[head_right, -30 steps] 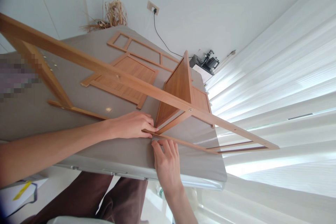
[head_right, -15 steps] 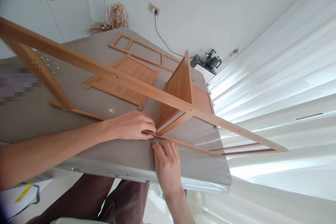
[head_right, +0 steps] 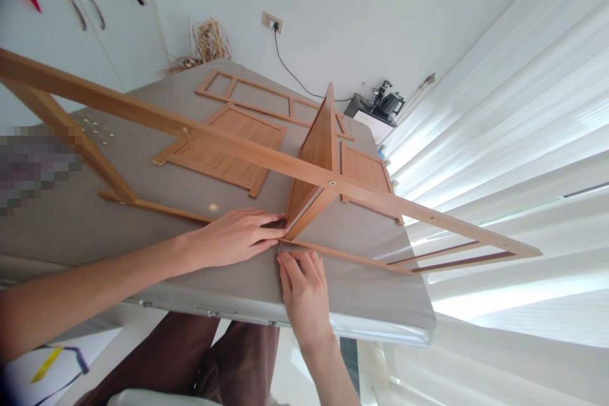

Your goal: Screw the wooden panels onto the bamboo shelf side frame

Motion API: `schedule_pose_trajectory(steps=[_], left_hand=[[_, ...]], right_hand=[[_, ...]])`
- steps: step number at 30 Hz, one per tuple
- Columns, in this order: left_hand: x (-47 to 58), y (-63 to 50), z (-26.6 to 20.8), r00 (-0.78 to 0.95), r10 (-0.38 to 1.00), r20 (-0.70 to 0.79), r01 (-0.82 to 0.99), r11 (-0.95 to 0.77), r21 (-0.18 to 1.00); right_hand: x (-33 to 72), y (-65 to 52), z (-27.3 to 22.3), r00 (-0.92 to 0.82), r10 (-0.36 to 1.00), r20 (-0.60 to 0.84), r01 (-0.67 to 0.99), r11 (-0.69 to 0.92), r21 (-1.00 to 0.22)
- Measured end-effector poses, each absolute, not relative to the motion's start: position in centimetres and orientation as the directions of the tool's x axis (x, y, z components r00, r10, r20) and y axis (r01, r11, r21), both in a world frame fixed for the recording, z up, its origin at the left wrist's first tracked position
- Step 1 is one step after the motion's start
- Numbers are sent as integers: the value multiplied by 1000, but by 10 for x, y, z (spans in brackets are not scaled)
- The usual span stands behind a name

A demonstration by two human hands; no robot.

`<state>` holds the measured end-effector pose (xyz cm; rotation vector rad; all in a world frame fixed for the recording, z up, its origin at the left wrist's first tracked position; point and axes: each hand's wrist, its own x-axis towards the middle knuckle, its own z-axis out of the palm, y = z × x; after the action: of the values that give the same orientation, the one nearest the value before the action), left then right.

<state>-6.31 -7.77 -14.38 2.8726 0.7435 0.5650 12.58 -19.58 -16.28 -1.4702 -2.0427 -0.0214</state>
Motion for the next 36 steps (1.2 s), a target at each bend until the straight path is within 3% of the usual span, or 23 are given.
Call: schedule_pose_trajectory(steps=[7, 16, 36], left_hand=[[-55, -92, -160, 708, 555, 436, 484, -831, 273], [-59, -91, -158, 706, 577, 411, 494, -817, 299], [-57, -91, -160, 698, 586, 412, 502, -810, 303]], right_hand=[[127, -194, -168, -142, 864, 482, 827, 372, -422], [127, -194, -168, -113, 857, 504, 817, 368, -443], [126, -194, -160, -204, 833, 514, 841, 419, -344]])
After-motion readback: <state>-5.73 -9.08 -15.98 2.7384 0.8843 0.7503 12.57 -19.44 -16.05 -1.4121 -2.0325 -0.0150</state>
